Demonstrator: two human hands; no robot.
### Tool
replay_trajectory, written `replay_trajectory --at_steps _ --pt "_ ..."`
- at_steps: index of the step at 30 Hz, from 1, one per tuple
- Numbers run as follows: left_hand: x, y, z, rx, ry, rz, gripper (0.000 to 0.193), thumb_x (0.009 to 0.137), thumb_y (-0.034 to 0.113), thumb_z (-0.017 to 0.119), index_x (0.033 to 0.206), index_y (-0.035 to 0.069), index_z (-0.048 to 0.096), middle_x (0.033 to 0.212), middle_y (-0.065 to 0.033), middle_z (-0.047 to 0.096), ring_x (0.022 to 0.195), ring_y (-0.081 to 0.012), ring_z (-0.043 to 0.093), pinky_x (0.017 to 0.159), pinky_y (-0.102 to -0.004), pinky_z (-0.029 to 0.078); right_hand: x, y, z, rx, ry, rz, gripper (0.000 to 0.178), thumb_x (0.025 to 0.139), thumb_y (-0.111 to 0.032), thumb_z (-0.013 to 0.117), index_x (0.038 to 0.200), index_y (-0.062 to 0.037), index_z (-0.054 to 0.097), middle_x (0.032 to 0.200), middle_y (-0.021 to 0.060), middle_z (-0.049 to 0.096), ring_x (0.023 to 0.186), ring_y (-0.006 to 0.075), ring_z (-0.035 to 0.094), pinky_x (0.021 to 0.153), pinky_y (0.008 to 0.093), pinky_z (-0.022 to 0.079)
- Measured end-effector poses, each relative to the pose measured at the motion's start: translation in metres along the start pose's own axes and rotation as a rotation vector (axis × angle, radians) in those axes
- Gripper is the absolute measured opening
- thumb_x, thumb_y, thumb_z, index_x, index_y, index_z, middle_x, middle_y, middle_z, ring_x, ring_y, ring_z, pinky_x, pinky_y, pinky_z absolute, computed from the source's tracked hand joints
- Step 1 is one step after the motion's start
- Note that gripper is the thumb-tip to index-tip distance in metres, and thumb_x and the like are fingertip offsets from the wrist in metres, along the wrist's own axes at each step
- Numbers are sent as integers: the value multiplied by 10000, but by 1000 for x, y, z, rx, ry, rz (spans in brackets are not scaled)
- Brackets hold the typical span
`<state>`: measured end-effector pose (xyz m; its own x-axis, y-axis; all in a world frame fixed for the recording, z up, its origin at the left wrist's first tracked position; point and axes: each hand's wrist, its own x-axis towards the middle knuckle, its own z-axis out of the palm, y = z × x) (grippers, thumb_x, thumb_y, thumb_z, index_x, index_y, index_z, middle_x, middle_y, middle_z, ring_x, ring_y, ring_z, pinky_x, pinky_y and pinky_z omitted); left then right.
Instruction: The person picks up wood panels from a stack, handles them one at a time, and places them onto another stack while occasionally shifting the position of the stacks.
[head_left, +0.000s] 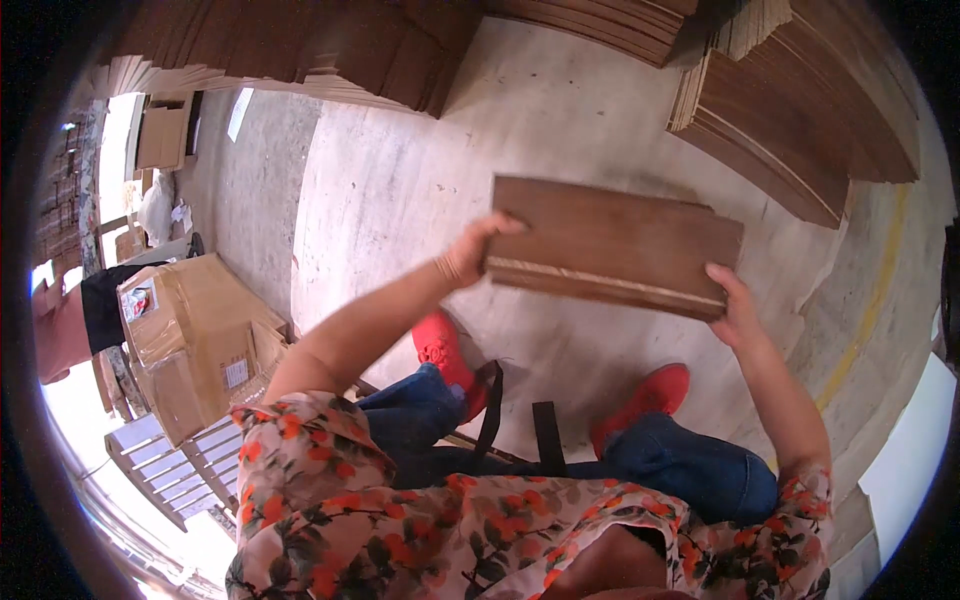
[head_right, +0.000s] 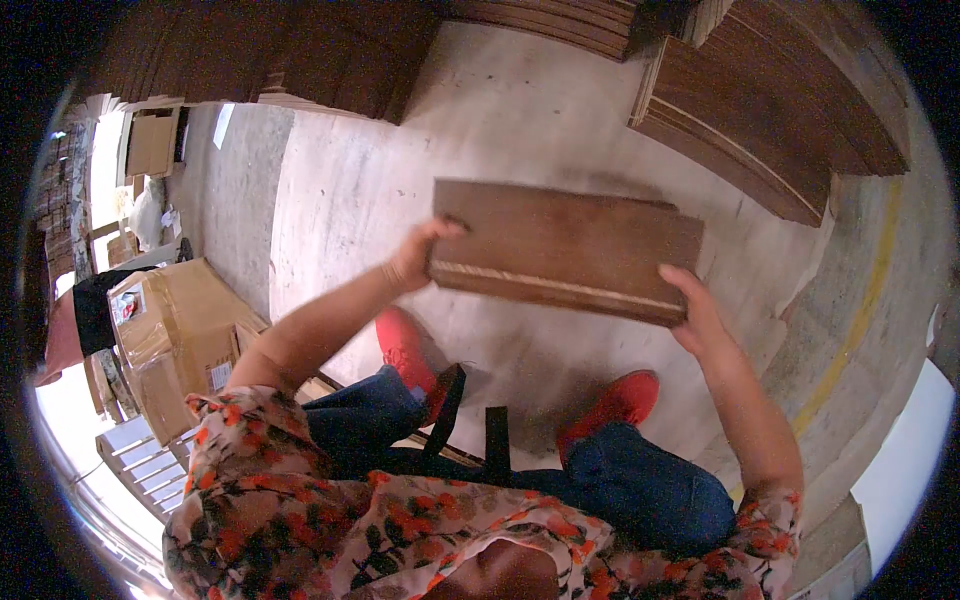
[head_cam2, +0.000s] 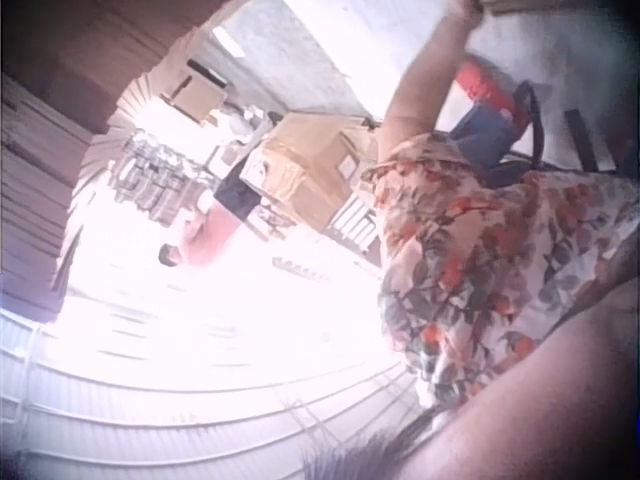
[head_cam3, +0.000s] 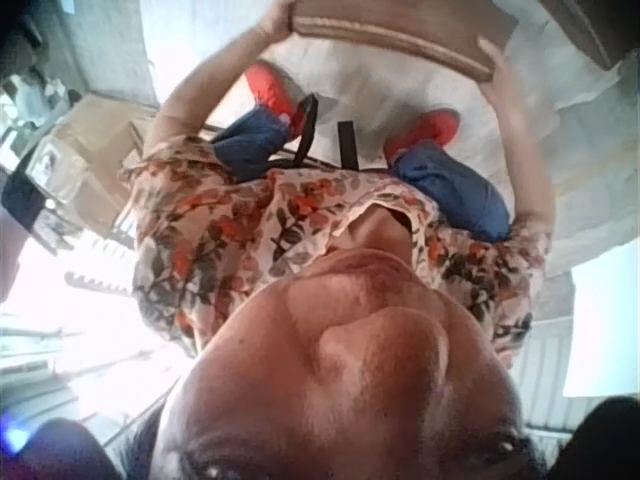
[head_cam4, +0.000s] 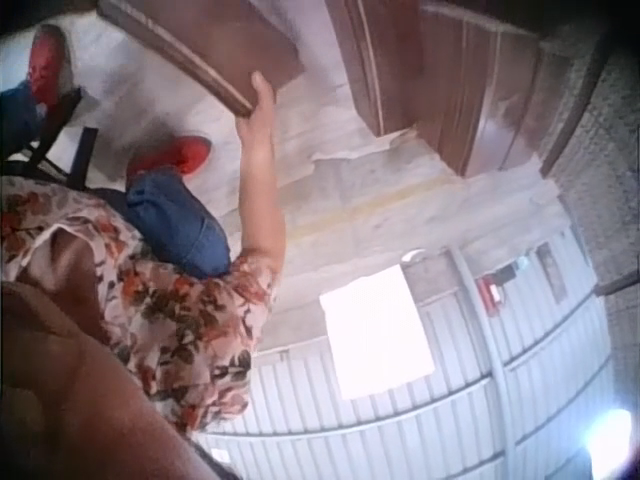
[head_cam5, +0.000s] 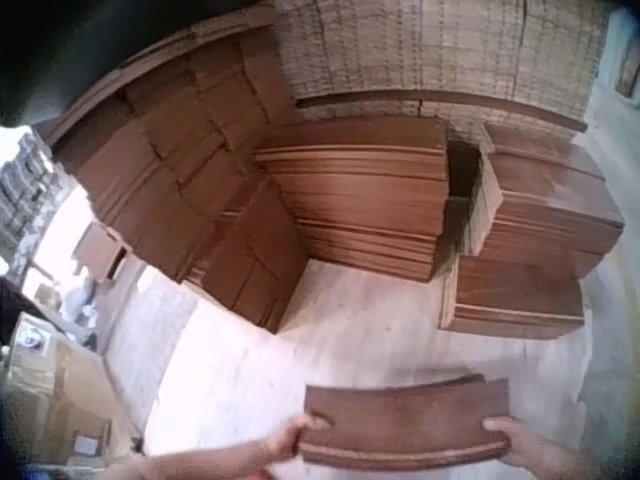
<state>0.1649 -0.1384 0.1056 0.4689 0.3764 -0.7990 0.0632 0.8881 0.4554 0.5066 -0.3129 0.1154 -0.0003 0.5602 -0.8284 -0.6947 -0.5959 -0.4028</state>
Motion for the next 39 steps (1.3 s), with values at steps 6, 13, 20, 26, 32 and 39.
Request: replay_trajectory --at_steps 6,13,20,26,32,39 --pt "37 125 -57 84 3 124 437 727 385 641 1030 72 601 938 -76 644 851 -209 631 789 -342 517 63 -19 101 58 -151 14 442 809 -312 648 1143 -43 540 1139 79 569 1085 219 522 945 358 410" --pt "59 169 -65 80 26 271 468 765 439 626 1065 81 595 970 -68 644 864 -197 618 778 -328 508 88 -65 141 1 -43 -78 458 773 -369 666 1161 -166 533 1190 36 531 1112 243 486 932 480 381" --pt "31 64 -27 -261 210 294 1040 737 733 527 1434 59 149 1449 -174 218 1287 -328 319 979 -551 374 86 -61 121 68 -83 -121 525 821 -379 632 1259 -138 473 1269 54 499 1191 258 448 953 501 369" --pt "64 67 18 -314 29 373 1083 715 730 562 1459 104 85 1473 -168 172 1354 -326 198 1050 -562 268 96 -58 135 134 -183 -135 494 822 -361 638 1234 -126 499 1230 56 533 1134 262 499 960 505 376" --pt "95 102 47 -368 115 519 907 732 675 575 1405 136 296 1421 -115 312 1279 -314 314 1059 -545 223 119 -81 148 153 -163 -370 504 782 -373 684 1194 -127 530 1194 47 551 1102 257 514 938 465 397" --pt "131 159 52 -370 -20 517 895 690 636 583 1401 178 292 1470 -76 240 1332 -300 228 1052 -566 184 142 -99 166 285 -62 -437 687 760 -477 683 1300 -129 441 1352 56 424 1279 254 335 1068 481 193"
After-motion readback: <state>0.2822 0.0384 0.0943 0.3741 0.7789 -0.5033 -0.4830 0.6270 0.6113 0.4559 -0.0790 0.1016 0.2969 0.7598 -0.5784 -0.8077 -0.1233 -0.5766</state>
